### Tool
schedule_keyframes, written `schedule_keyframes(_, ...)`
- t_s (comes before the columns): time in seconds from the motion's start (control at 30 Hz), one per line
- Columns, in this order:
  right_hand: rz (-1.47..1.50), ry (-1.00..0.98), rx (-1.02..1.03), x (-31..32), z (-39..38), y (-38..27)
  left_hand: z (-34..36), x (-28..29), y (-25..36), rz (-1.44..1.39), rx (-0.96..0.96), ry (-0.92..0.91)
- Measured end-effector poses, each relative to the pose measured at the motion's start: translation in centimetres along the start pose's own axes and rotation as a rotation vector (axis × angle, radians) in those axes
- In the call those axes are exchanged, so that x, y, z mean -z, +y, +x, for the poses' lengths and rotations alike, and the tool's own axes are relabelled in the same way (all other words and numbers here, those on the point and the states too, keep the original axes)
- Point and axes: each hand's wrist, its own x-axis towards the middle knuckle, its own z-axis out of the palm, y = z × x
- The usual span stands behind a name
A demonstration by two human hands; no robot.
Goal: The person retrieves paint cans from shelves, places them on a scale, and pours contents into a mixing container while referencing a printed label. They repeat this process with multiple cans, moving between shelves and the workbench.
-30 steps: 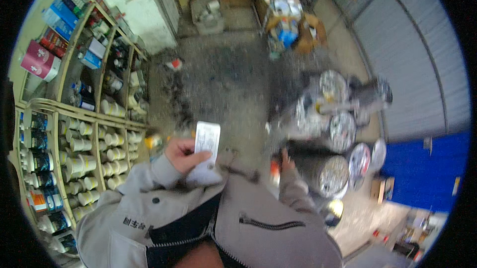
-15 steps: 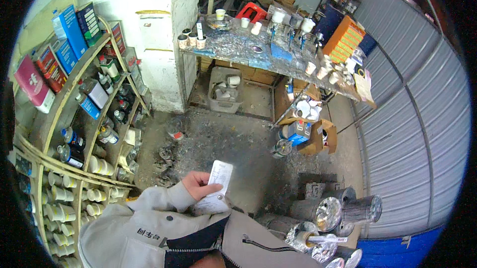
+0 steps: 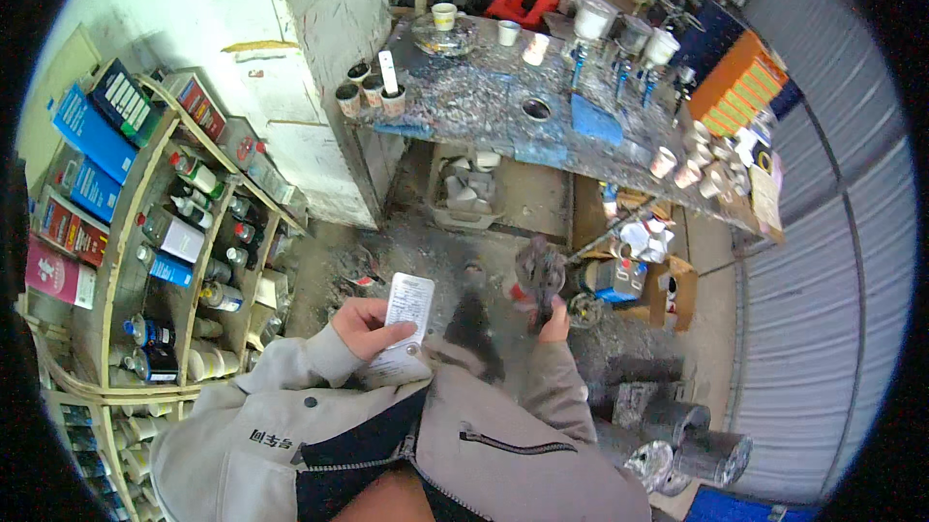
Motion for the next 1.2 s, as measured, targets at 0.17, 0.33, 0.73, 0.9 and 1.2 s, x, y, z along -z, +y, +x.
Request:
schedule_keyframes(0.17, 0.227, -0.326, 0.057, -12.6, 14.3, -9.9, 7.0, 3.6, 2.8, -0.029, 0.004, 0.330)
schedule_keyframes(0.33, 0.244, -0.279, -0.143, -23.4, 30.4, -13.7, 15.3, 3.3, 8.4, -0.103, -0.056, 0.479)
schedule_keyframes(0.73, -0.042, -0.607, -0.203, -29.1, 44.2, -13.6, 27.9, 4.5, 12.1, -0.197, 0.000, 0.672)
schedule_keyframes(0.9, -0.145, -0.791, -0.191, -28.1, 44.8, -14.4, 31.2, 5.2, 13.2, -0.173, 0.033, 0.666)
schedule_keyframes(1.2, -0.201, -0.646, -0.083, -30.3, 56.3, -17.6, 32.0, 6.9, 14.5, -0.152, 0.098, 0.813)
